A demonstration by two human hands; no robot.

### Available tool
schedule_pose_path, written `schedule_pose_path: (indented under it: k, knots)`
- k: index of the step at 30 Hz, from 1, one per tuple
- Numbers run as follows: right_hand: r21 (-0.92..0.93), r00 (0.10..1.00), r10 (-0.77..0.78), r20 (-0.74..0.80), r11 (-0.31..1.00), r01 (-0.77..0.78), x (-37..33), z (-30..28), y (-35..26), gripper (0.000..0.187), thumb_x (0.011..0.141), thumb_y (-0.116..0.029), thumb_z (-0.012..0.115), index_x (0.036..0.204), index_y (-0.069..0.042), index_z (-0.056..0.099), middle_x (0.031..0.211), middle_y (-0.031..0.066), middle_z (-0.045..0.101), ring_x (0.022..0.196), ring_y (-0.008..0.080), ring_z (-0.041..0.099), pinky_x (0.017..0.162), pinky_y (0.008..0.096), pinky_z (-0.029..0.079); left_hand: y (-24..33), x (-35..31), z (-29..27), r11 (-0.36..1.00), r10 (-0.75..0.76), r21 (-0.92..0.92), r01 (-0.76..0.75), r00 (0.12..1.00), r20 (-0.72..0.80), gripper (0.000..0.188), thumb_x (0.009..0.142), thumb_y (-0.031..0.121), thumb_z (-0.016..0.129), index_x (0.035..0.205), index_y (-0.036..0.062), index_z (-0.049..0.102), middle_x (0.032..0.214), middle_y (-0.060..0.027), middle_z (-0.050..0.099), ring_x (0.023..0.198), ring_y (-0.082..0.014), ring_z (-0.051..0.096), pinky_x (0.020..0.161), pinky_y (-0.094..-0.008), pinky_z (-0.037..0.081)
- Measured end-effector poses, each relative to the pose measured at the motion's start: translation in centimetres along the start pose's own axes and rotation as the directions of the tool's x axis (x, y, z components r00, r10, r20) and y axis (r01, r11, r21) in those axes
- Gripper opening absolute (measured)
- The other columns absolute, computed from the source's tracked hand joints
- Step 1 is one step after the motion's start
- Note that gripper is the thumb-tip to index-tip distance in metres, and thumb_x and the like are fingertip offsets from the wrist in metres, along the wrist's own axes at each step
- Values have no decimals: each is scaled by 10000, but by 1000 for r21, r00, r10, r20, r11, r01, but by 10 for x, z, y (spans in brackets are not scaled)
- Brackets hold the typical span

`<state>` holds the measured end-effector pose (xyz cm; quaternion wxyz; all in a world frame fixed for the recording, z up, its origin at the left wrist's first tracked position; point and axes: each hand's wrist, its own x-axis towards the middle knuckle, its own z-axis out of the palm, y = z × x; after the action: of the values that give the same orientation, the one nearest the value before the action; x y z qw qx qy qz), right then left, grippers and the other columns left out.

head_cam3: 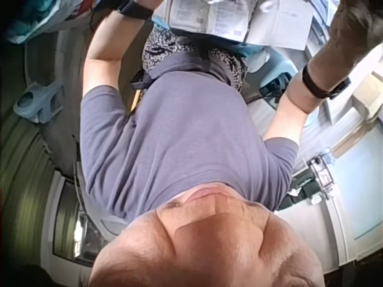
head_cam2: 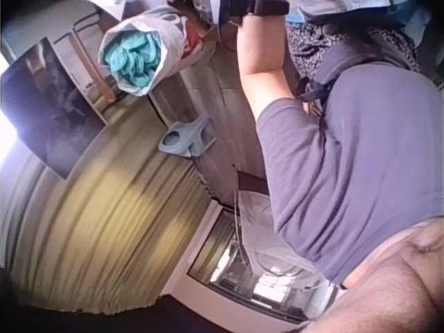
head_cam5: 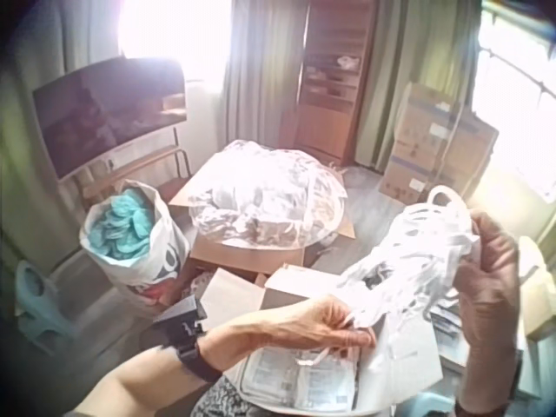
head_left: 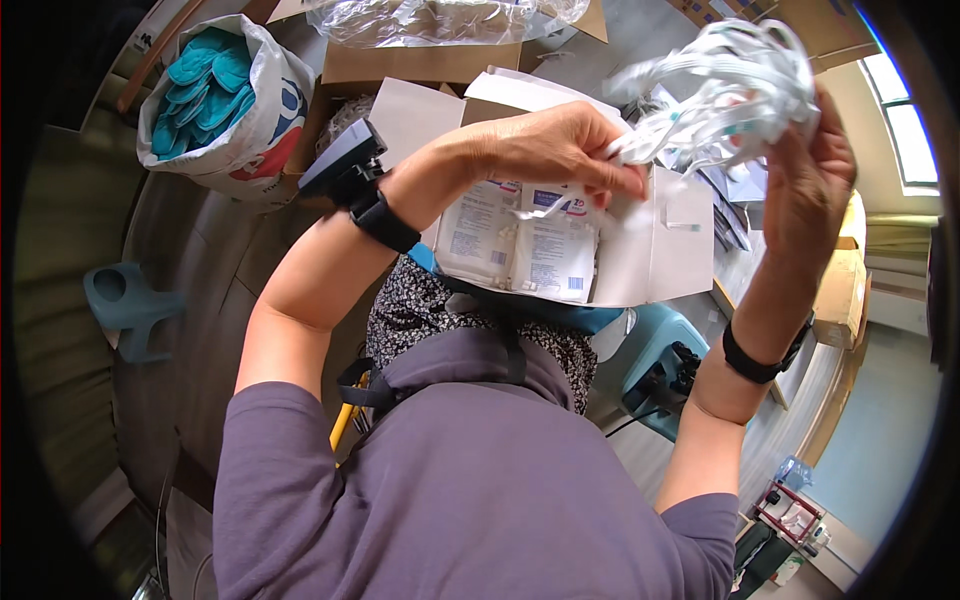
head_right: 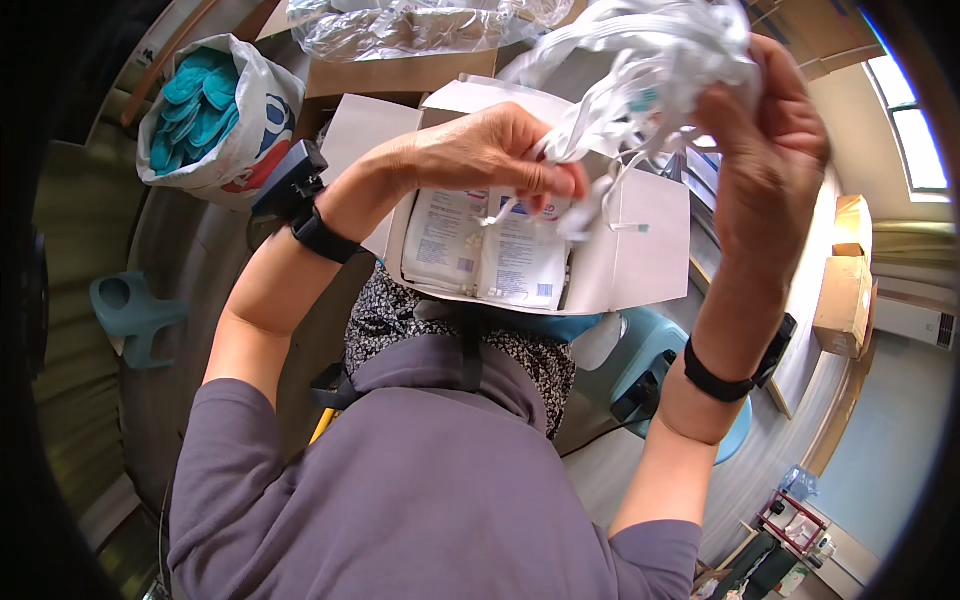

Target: Sort face masks and medical hygiene products from boxes into a central container.

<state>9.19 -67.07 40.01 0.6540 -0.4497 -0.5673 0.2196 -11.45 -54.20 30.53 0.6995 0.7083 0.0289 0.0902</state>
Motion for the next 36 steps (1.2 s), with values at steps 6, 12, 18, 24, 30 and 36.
schedule_pose_path:
  k: [6,12,18,24,30,36]
  knots:
    - [21,997,-25,-71,999,26,-5,-15,-9,368,931,-64,661,1271,46,576,1129,147,697,1002,211,702,876,368,596,-21,-1,-8,894,-320,-407,188,904,-285,393,1071,342,417,1026,45,670,1022,-97,678,1014,-196,664,842,-374,571]
    - [-27,909,415,49,910,-414,-22,51,59,212,967,-122,610,1156,-28,630,1017,41,694,897,104,654,801,255,540,3,7,11,686,-62,-713,-145,965,-256,450,1037,317,492,1398,54,434,1334,-132,551,1163,-319,611,1003,-575,519]
    - [710,714,531,457,265,-652,-41,24,76,431,967,-223,451,1330,1,508,1263,191,614,1152,347,583,1035,560,425,13,18,10,985,5,167,53,944,-329,339,876,63,723,1194,32,609,946,-71,721,694,-125,674,522,-246,553]
    - [695,666,626,406,262,-670,-40,50,51,500,1028,-375,454,1357,-1,495,1309,169,586,1210,314,570,1050,563,445,18,7,5,973,-111,123,194,867,-486,259,892,18,693,1142,58,639,819,-23,696,581,-69,594,475,-242,490]
    - [378,701,679,218,604,-702,-62,44,53,464,1036,-305,495,1375,11,495,1344,136,573,1228,286,581,1012,456,507,8,-4,-49,960,47,242,142,770,-637,80,953,13,567,1001,22,630,732,8,601,588,-48,510,492,-224,403]
    - [-529,566,622,540,775,-347,-131,42,63,449,989,-341,612,1314,-33,592,1263,158,652,1131,269,637,992,344,483,26,-25,-82,961,74,226,156,647,-759,101,920,70,571,963,24,650,670,15,545,579,-49,470,488,-247,376]
